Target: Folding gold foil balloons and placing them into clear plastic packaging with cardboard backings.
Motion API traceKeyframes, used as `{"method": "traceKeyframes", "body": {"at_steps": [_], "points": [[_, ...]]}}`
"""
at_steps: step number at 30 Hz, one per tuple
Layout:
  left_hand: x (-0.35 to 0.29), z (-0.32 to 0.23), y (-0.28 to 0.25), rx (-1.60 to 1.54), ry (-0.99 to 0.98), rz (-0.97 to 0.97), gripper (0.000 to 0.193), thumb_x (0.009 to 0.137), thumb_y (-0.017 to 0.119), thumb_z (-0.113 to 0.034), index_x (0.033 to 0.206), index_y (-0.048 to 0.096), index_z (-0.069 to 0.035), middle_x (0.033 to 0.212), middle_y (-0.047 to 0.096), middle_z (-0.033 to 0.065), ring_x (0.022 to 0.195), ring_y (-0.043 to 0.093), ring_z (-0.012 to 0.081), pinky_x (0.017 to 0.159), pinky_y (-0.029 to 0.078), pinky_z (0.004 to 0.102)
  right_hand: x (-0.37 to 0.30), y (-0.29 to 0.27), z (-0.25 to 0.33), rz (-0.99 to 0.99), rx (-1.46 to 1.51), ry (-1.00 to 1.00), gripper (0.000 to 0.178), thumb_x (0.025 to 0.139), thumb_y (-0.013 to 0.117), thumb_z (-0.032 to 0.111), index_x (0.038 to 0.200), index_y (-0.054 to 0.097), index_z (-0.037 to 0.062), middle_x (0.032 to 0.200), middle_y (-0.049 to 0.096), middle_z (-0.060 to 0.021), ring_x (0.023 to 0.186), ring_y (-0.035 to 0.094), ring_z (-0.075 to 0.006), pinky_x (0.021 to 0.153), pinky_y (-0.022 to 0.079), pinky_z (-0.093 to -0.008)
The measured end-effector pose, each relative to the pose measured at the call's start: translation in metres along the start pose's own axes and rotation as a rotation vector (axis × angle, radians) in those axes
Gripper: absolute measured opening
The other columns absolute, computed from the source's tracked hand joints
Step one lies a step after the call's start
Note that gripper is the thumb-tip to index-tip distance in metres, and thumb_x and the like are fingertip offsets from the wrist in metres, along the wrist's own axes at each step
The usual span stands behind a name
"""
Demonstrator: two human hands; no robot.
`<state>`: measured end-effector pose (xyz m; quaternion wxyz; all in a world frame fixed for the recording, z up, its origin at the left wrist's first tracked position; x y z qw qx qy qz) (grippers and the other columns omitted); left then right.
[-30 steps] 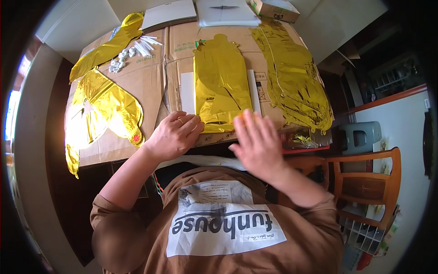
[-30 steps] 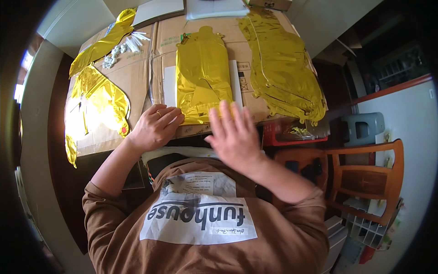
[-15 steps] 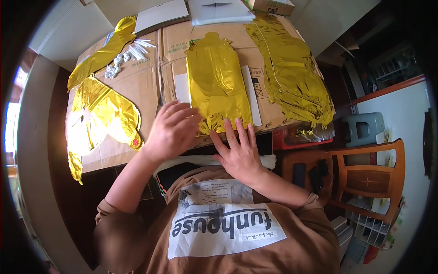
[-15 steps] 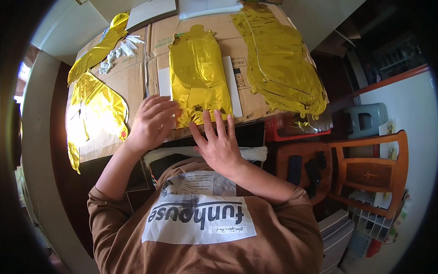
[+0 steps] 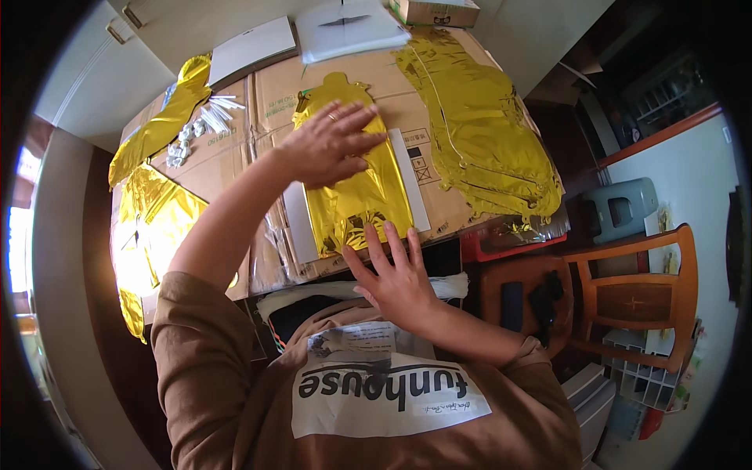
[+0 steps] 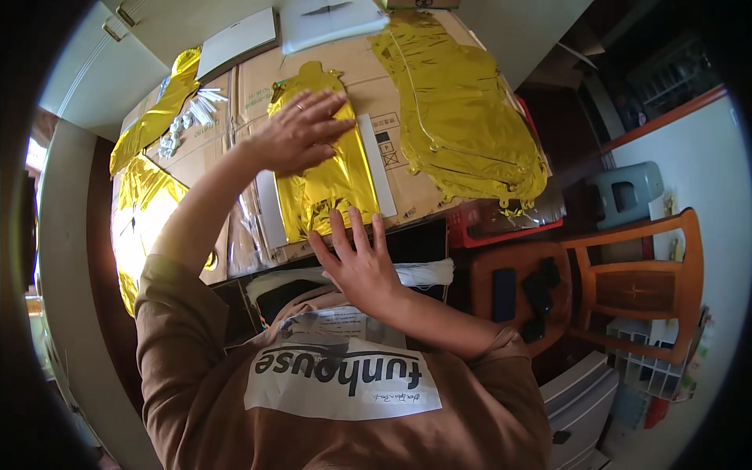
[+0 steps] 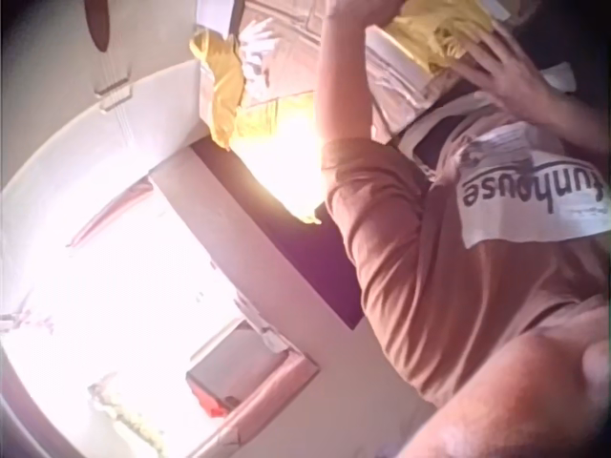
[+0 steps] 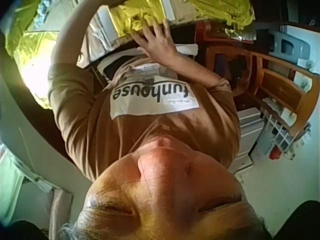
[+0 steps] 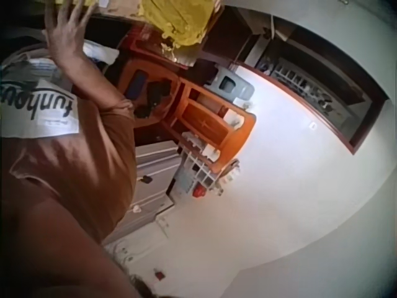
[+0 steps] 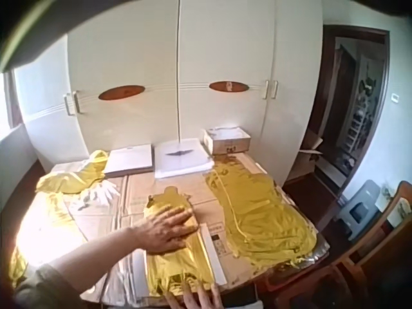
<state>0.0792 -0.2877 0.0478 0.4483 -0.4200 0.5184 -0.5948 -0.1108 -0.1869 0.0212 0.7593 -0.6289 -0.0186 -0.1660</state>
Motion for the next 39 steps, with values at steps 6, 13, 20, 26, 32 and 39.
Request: {"method": "traceKeyframes", "body": {"at_steps": [6,13,20,26,32,39], "points": [[-0.022,0.088,0.001,-0.013,-0.347,-0.176,0.07,0.103,0.038,-0.06,0.162,0.022,-0.025,0.168,0.013,0.0157,0.156,0.013,0.0295,0.127,0.007,0.0489,0.0,-0.001,0.002,-0.011,0.001,-0.016,0.082,0.08,0.08,0.035,0.151,0.044,0.019,0.154,0.034,-0.0255,0.141,0.031,-0.0498,0.109,0.028,-0.0716],[-0.053,-0.058,0.007,-0.216,0.148,-0.011,0.08,0.101,0.033,-0.066,0.16,0.026,-0.014,0.167,0.021,0.0128,0.155,0.016,0.0298,0.126,0.011,0.0532,0.003,-0.003,0.003,-0.036,-0.102,-0.038,0.076,0.077,0.08,0.033,0.145,0.051,0.0176,0.15,0.038,-0.0251,0.137,0.037,-0.0488,0.107,0.033,-0.0708],[-0.043,0.033,0.03,0.015,-0.074,-0.005,0.092,0.097,0.019,-0.076,0.162,0.012,-0.011,0.168,0.015,0.0168,0.155,0.017,0.0313,0.126,0.007,0.0498,0.003,-0.004,0.003,-0.011,-0.116,-0.032,0.073,0.083,0.073,0.028,0.15,0.046,0.0181,0.151,0.038,-0.0261,0.137,0.037,-0.0504,0.108,0.031,-0.0715],[-0.058,0.114,0.021,-0.013,-0.365,-0.172,0.083,0.101,0.037,-0.063,0.162,0.014,-0.01,0.167,0.019,0.0179,0.154,0.02,0.0319,0.126,0.013,0.0484,0.004,-0.005,0.005,-0.01,-0.093,-0.034,0.083,0.077,0.082,0.031,0.15,0.046,0.02,0.153,0.037,-0.0252,0.138,0.036,-0.0491,0.108,0.032,-0.0693],[-0.091,-0.042,-0.038,-0.248,-0.325,-0.313,0.076,0.088,0.073,-0.03,0.152,0.04,-0.004,0.156,0.041,0.0191,0.148,0.034,0.0361,0.122,0.026,0.0494,0.011,-0.015,0.005,0.048,-0.052,-0.002,0.078,0.075,0.082,0.03,0.145,0.05,0.0172,0.147,0.04,-0.0249,0.132,0.04,-0.0488,0.106,0.035,-0.0685],[-0.142,-0.062,-0.007,-0.333,-0.337,-0.187,0.074,0.095,0.062,-0.04,0.154,0.037,-0.003,0.16,0.036,0.0173,0.151,0.03,0.0324,0.123,0.018,0.0529,0.008,-0.013,0.007,0.066,-0.097,-0.041,0.079,0.081,0.079,0.034,0.151,0.044,0.0187,0.151,0.036,-0.0272,0.136,0.036,-0.0496,0.106,0.034,-0.0694]]}}
Point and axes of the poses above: each hand's wrist, its own x-axis towards the middle knuckle, its own y-axis out of the palm, z = x × y, the point moved 8 cm from there along x, towards the middle knuckle
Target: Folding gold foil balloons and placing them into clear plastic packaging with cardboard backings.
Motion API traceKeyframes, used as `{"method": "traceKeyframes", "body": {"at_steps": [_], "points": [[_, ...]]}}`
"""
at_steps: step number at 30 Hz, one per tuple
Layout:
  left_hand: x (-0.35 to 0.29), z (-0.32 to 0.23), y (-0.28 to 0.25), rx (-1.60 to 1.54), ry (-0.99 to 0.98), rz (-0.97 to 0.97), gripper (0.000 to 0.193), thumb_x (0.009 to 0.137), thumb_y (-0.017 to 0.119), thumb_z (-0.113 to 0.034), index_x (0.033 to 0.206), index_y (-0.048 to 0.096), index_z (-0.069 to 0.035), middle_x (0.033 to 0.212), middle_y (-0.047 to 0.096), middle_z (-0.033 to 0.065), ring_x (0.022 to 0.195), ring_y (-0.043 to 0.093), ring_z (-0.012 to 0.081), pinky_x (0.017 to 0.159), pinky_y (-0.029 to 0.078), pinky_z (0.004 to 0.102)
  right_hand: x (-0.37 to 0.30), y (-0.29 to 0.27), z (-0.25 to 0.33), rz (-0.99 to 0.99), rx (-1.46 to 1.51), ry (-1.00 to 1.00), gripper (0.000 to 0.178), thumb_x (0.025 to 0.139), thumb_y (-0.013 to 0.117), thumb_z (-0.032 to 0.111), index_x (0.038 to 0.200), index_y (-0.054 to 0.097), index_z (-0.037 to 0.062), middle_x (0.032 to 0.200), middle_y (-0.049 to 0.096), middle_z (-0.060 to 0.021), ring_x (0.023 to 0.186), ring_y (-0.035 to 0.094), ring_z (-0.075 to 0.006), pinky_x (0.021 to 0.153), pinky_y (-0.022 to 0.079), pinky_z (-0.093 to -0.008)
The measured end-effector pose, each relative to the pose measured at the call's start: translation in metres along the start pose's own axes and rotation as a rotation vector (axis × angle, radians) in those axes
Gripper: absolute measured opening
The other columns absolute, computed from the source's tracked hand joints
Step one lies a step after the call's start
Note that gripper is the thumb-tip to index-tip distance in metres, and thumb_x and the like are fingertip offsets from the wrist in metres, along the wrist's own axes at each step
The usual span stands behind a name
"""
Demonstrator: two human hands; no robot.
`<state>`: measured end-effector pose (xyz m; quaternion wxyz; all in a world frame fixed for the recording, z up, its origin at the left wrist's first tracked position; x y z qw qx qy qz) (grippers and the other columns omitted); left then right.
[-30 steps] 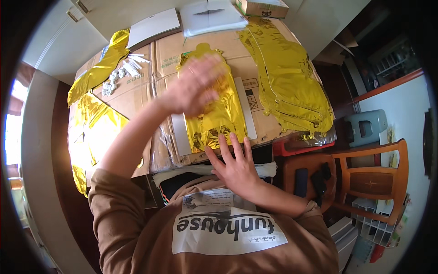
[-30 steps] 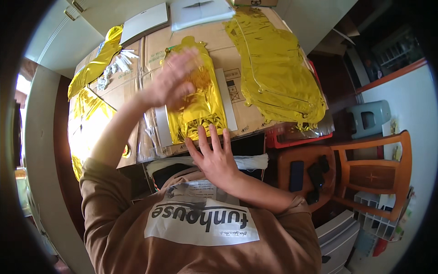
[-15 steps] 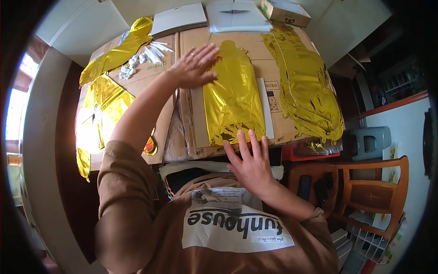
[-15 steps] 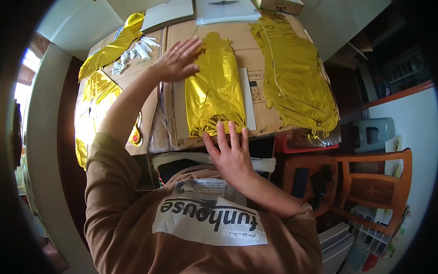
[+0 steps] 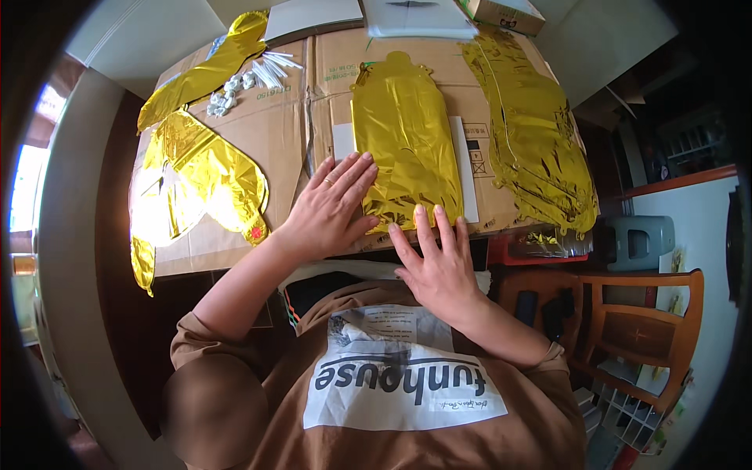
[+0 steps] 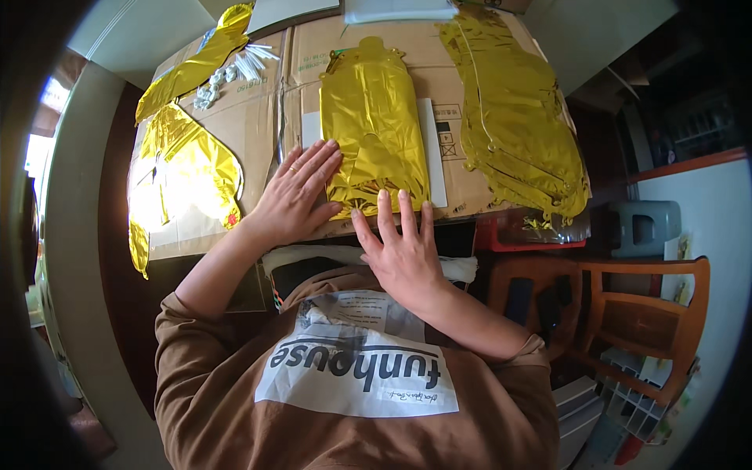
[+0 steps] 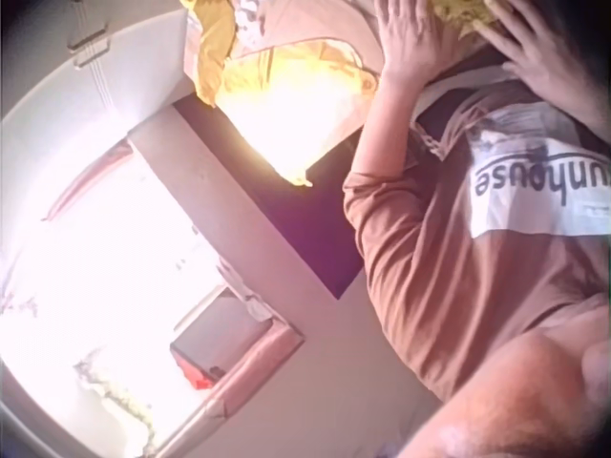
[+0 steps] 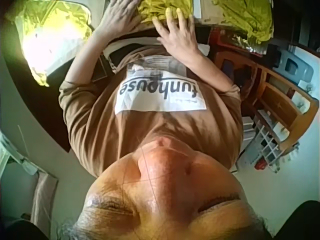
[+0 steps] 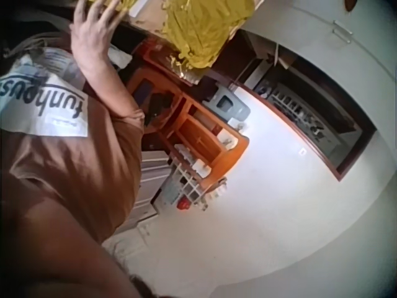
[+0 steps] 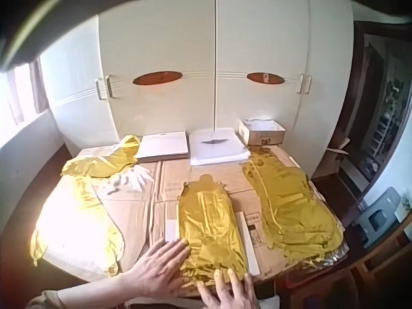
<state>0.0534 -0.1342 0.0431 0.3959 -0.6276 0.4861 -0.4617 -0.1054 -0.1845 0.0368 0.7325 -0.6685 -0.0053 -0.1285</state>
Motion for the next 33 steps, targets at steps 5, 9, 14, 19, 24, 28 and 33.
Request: {"method": "traceKeyframes", "body": {"at_steps": [5,9,14,19,24,28,33], "points": [[0.003,0.006,-0.004,0.008,0.04,0.091,0.079,0.093,0.064,-0.042,0.155,0.035,-0.005,0.162,0.034,0.0146,0.152,0.026,0.0313,0.124,0.014,0.0537,0.0,0.001,0.001,0.002,0.014,0.011,0.083,0.083,0.077,0.035,0.154,0.039,0.0188,0.152,0.034,-0.0278,0.137,0.035,-0.0501,0.107,0.033,-0.0701],[0.007,0.006,-0.014,-0.043,0.04,0.148,0.084,0.088,0.067,-0.042,0.156,0.034,-0.007,0.163,0.033,0.0136,0.153,0.024,0.0307,0.124,0.01,0.0555,-0.002,0.002,0.0,0.005,0.013,0.006,0.082,0.085,0.075,0.036,0.155,0.036,0.0176,0.152,0.035,-0.0275,0.138,0.036,-0.0497,0.107,0.032,-0.0711],[0.006,0.009,-0.022,-0.183,0.061,0.143,0.093,0.08,0.071,-0.041,0.157,0.031,-0.009,0.163,0.028,0.0194,0.153,0.024,0.034,0.124,0.013,0.0558,-0.002,-0.008,-0.003,-0.059,0.075,-0.012,0.082,0.082,0.079,0.032,0.154,0.042,0.0172,0.153,0.038,-0.0243,0.136,0.04,-0.0466,0.11,0.033,-0.0639],[0.018,-0.015,-0.033,-0.129,-0.034,0.014,0.084,0.089,0.062,-0.042,0.158,0.03,-0.007,0.165,0.022,0.0232,0.153,0.02,0.0383,0.124,0.012,0.0532,-0.002,-0.027,-0.02,-0.19,0.3,0.002,0.074,0.086,0.075,0.026,0.151,0.044,0.0082,0.15,0.043,-0.0233,0.131,0.046,-0.0456,0.109,0.038,-0.0571],[0.03,-0.04,-0.003,-0.031,-0.178,-0.173,0.084,0.099,0.052,-0.052,0.157,0.024,0.001,0.163,0.022,0.0271,0.153,0.019,0.0402,0.124,0.013,0.0511,0.0,-0.053,-0.05,-0.316,0.315,0.079,0.045,0.094,0.067,0.018,0.133,0.058,-0.0026,0.14,0.054,-0.0224,0.126,0.055,-0.0397,0.109,0.041,-0.0516],[0.045,-0.044,0.008,0.065,-0.245,-0.233,0.089,0.097,0.053,-0.056,0.153,0.029,0.009,0.16,0.025,0.0308,0.152,0.021,0.0425,0.123,0.015,0.054,0.034,-0.049,-0.089,-0.275,0.169,0.121,0.056,0.098,0.06,0.026,0.145,0.046,-0.0013,0.15,0.046,-0.0218,0.139,0.044,-0.0403,0.116,0.032,-0.0535],[0.046,-0.028,0.033,0.145,-0.306,-0.215,0.09,0.098,0.046,-0.06,0.153,0.028,0.009,0.161,0.024,0.0306,0.153,0.018,0.0427,0.123,0.013,0.0532,0.058,0.006,-0.113,-0.035,0.031,0.145,0.068,0.104,0.045,0.045,0.156,0.032,0.0016,0.163,0.029,-0.0186,0.15,0.028,-0.0364,0.123,0.016,-0.0549]]}}
Point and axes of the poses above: each hand's wrist, its own x-axis towards the middle knuckle, its own y-axis out of the palm, z = x × y, the point moved 8 cm from there along x, towards the middle knuckle
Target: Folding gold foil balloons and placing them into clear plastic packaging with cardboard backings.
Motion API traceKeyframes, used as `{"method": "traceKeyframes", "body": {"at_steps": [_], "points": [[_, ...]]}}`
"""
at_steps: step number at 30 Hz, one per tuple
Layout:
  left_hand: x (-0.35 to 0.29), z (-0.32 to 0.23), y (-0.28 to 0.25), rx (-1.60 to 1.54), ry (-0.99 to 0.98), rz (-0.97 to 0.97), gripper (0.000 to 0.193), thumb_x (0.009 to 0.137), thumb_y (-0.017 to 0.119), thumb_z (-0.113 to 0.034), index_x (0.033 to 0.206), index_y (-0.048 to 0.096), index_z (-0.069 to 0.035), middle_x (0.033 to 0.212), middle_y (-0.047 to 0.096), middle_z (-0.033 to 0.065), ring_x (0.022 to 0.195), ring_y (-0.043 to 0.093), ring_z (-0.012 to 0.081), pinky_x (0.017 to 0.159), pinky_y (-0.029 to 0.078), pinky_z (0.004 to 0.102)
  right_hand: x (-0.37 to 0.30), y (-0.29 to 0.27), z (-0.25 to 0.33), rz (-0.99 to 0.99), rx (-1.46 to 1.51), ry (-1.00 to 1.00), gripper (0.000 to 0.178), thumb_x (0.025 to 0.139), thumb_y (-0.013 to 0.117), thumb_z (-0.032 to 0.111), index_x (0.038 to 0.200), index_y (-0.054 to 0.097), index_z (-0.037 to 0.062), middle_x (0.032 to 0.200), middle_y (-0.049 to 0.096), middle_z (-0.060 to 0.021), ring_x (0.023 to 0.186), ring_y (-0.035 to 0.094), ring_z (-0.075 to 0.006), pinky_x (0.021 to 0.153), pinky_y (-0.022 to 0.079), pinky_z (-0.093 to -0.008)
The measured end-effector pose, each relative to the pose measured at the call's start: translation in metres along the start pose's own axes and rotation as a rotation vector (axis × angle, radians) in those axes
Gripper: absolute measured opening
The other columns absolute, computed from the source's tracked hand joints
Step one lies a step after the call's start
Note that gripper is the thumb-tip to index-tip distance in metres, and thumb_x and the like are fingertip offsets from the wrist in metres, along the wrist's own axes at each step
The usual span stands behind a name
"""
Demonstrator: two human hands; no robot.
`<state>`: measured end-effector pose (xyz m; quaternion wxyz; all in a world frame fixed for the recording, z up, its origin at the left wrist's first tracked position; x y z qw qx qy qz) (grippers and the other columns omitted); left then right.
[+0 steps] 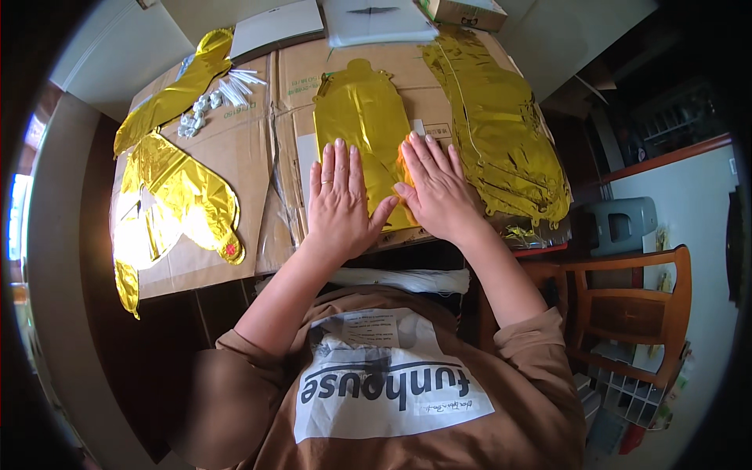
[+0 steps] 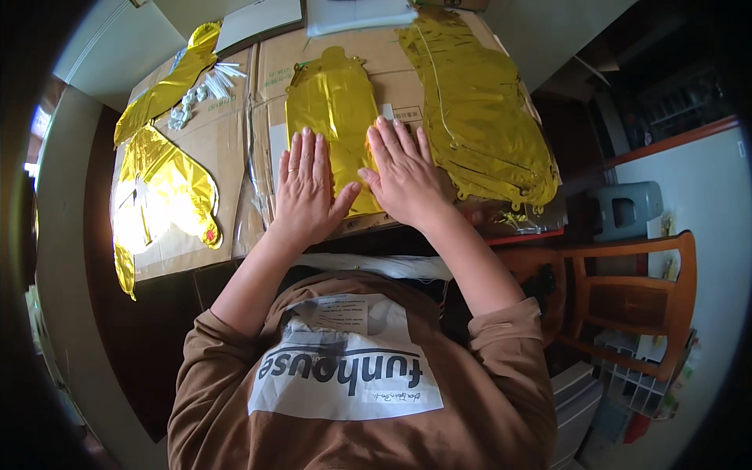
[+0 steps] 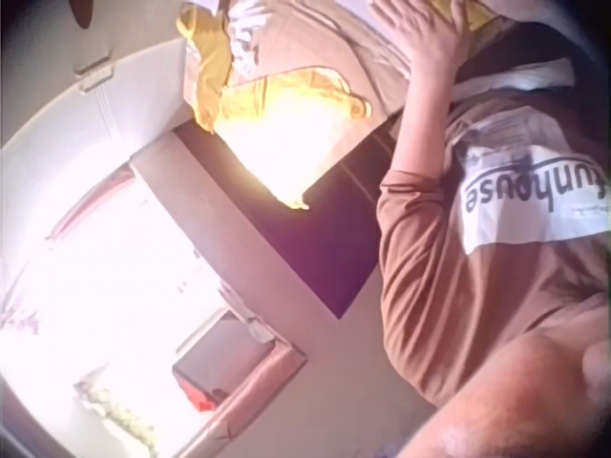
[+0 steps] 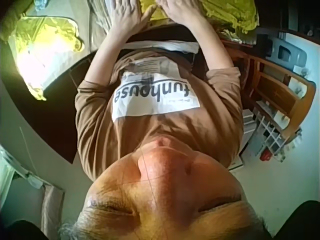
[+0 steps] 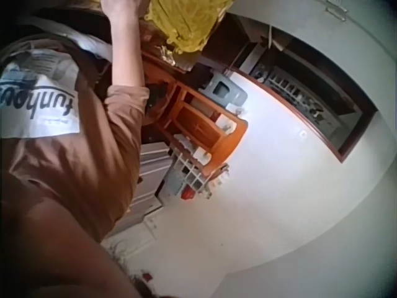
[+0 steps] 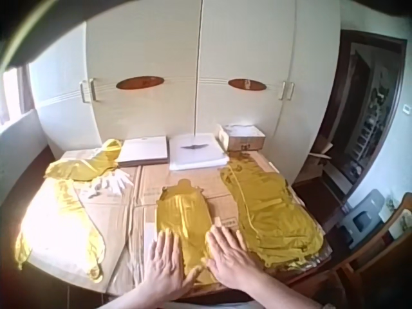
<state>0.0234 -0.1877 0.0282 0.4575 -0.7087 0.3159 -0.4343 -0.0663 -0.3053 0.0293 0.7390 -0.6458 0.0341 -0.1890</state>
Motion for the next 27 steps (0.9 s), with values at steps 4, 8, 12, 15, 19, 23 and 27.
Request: {"method": "traceKeyframes", "body": {"at_steps": [4,8,12,15,19,23,27], "points": [[0.002,0.0,0.003,0.041,0.002,0.057,0.092,0.098,0.044,-0.064,0.152,0.03,0.01,0.159,0.025,0.0336,0.152,0.017,0.0452,0.123,0.012,0.0537,-0.003,0.0,-0.004,0.009,-0.074,0.009,0.07,0.105,0.041,0.048,0.158,0.028,0.0033,0.165,0.026,-0.0166,0.152,0.024,-0.0353,0.124,0.013,-0.0551],[0.0,0.0,0.003,0.063,-0.029,0.079,0.095,0.097,0.044,-0.066,0.152,0.029,0.01,0.159,0.025,0.0355,0.152,0.017,0.0466,0.123,0.012,0.0539,-0.004,0.002,-0.005,0.015,-0.082,-0.01,0.072,0.105,0.04,0.049,0.158,0.028,0.0024,0.165,0.025,-0.0174,0.153,0.022,-0.035,0.124,0.011,-0.0563],[0.001,-0.001,0.003,0.086,-0.038,0.091,0.096,0.096,0.043,-0.066,0.153,0.029,0.01,0.159,0.024,0.0359,0.152,0.017,0.0465,0.123,0.012,0.0538,-0.002,0.001,-0.008,0.04,-0.087,-0.007,0.074,0.104,0.04,0.051,0.158,0.027,0.0024,0.166,0.023,-0.018,0.154,0.021,-0.0343,0.124,0.011,-0.0553],[0.003,0.0,0.002,0.094,-0.039,0.088,0.095,0.096,0.042,-0.066,0.153,0.029,0.01,0.159,0.024,0.0361,0.152,0.017,0.0465,0.123,0.012,0.0537,0.013,-0.013,-0.007,0.018,0.009,-0.028,0.075,0.104,0.04,0.052,0.158,0.025,0.0026,0.166,0.022,-0.0175,0.154,0.02,-0.0328,0.125,0.01,-0.0532],[0.0,0.001,0.007,0.108,-0.034,0.094,0.096,0.096,0.042,-0.067,0.153,0.028,0.01,0.159,0.023,0.0359,0.152,0.016,0.0472,0.123,0.011,0.0547,0.046,-0.003,0.004,0.078,0.088,-0.142,0.078,0.103,0.038,0.057,0.16,0.022,0.0052,0.167,0.02,-0.0148,0.155,0.017,-0.0298,0.126,0.006,-0.0504],[0.0,0.002,0.006,0.094,-0.043,0.089,0.096,0.096,0.042,-0.068,0.154,0.028,0.008,0.159,0.023,0.0355,0.152,0.015,0.049,0.122,0.01,0.0576,0.062,0.02,-0.013,0.151,-0.02,-0.128,0.08,0.102,0.035,0.062,0.162,0.019,0.0104,0.169,0.016,-0.0126,0.156,0.012,-0.0282,0.126,0.004,-0.0501],[0.0,0.0,0.004,0.13,-0.085,0.123,0.096,0.094,0.044,-0.068,0.155,0.03,0.006,0.158,0.024,0.0363,0.15,0.017,0.0522,0.12,0.011,0.0618,0.062,0.025,-0.016,0.146,-0.027,-0.135,0.083,0.102,0.032,0.066,0.162,0.017,0.0109,0.169,0.014,-0.0146,0.156,0.011,-0.0289,0.126,0.004,-0.0497]]}}
Point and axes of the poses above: each hand's wrist, its own x-axis towards the middle knuckle, its own y-axis out of the palm, z = x × y, the point moved 8 cm from there along x, towards the middle knuckle
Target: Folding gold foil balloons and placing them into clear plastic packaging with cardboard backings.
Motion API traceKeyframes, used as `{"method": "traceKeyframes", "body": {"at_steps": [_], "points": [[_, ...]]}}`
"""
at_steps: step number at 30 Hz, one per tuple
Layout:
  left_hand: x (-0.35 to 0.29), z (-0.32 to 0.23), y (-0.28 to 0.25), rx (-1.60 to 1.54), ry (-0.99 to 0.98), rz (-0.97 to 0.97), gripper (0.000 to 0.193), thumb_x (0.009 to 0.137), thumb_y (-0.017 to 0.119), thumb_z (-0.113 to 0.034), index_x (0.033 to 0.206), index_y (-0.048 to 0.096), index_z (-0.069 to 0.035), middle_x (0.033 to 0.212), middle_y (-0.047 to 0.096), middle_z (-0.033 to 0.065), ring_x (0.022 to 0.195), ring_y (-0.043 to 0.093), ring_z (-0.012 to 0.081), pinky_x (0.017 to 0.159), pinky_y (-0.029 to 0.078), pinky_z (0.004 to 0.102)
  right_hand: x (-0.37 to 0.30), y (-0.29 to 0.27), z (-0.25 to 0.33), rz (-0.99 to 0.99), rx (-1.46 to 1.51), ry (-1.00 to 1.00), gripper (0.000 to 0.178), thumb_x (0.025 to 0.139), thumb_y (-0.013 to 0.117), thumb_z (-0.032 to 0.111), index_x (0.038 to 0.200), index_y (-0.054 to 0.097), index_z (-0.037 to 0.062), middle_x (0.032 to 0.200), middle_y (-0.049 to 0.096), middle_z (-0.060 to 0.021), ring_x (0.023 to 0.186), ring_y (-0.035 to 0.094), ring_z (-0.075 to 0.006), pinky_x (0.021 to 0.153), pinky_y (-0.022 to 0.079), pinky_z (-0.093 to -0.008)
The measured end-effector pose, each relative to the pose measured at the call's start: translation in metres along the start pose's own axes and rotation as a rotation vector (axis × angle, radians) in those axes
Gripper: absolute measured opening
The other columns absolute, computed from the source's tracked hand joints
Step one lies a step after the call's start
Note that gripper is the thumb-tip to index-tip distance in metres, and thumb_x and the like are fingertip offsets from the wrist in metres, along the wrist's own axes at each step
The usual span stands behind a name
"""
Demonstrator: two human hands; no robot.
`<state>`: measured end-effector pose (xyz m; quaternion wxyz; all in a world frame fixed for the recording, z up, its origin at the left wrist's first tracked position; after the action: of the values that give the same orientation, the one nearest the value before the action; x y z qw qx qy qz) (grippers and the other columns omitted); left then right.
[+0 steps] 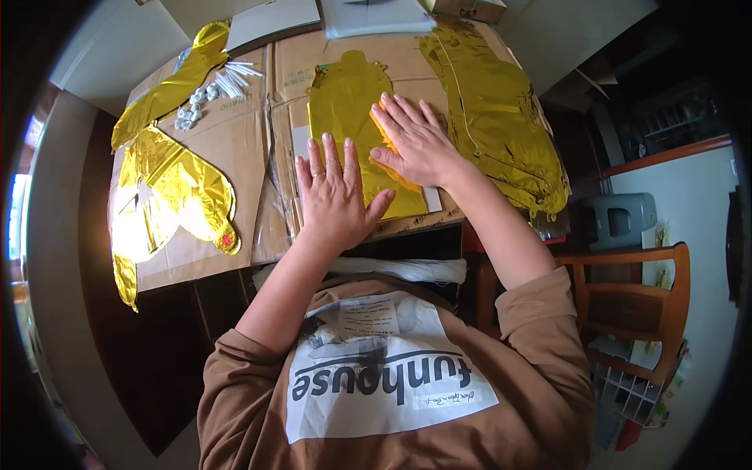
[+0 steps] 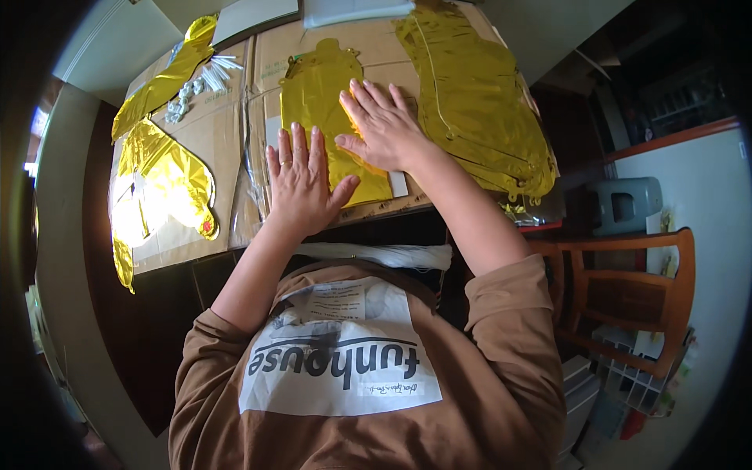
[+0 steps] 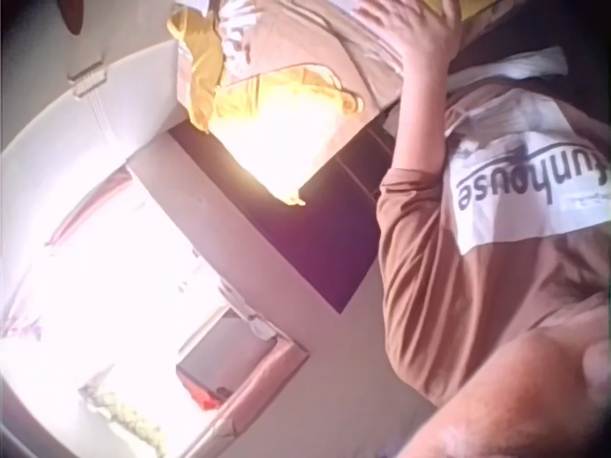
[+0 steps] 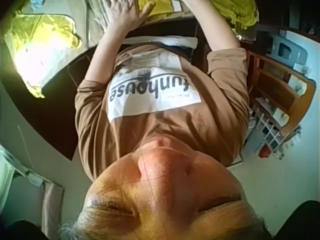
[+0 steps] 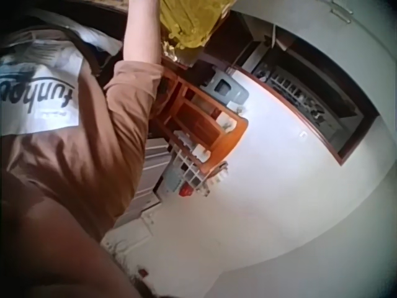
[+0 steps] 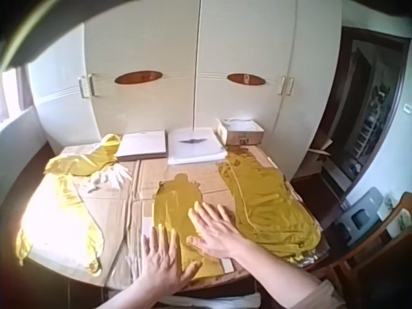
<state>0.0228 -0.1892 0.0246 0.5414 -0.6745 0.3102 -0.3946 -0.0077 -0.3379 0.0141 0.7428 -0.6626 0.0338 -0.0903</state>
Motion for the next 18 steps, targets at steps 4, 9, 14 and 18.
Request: {"method": "traceKeyframes", "body": {"at_steps": [4,9,14,18], "points": [[0.0,0.0,0.001,-0.014,0.0,-0.005,0.097,0.094,0.044,-0.069,0.155,0.029,0.005,0.158,0.024,0.0362,0.15,0.016,0.0529,0.12,0.011,0.0615,-0.002,-0.004,0.0,-0.008,-0.017,0.001,0.083,0.102,0.03,0.065,0.162,0.017,0.0096,0.168,0.013,-0.0168,0.156,0.012,-0.0296,0.126,0.004,-0.05],[-0.003,0.002,0.005,-0.001,-0.006,-0.04,0.097,0.093,0.044,-0.069,0.154,0.031,0.006,0.158,0.024,0.0376,0.149,0.019,0.0535,0.121,0.012,0.06,-0.042,-0.02,0.029,-0.107,0.083,0.014,0.083,0.104,0.024,0.063,0.16,0.019,0.003,0.167,0.017,-0.0184,0.156,0.015,-0.0305,0.125,0.001,-0.0523],[-0.003,0.002,0.004,-0.032,0.014,-0.075,0.097,0.093,0.045,-0.067,0.154,0.03,0.007,0.157,0.024,0.0387,0.149,0.018,0.0536,0.121,0.011,0.0592,-0.065,-0.004,0.036,-0.12,0.053,0.037,0.082,0.103,0.028,0.062,0.158,0.026,0.0011,0.166,0.02,-0.0202,0.154,0.018,-0.034,0.123,0.007,-0.0574],[-0.006,0.004,0.005,-0.039,0.025,-0.086,0.097,0.093,0.047,-0.066,0.155,0.028,0.006,0.157,0.023,0.0388,0.149,0.017,0.0537,0.121,0.011,0.0594,-0.067,-0.002,0.037,-0.125,0.04,0.039,0.083,0.103,0.028,0.063,0.158,0.026,0.0009,0.166,0.021,-0.0215,0.154,0.018,-0.0355,0.123,0.007,-0.0591]]}}
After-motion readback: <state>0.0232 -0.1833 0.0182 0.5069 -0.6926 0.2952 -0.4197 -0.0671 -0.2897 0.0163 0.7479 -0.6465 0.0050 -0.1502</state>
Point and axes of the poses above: each hand's wrist, its own x-axis towards the middle knuckle, its own y-axis out of the palm, z = x × y, the point moved 8 cm from there along x, towards the middle knuckle
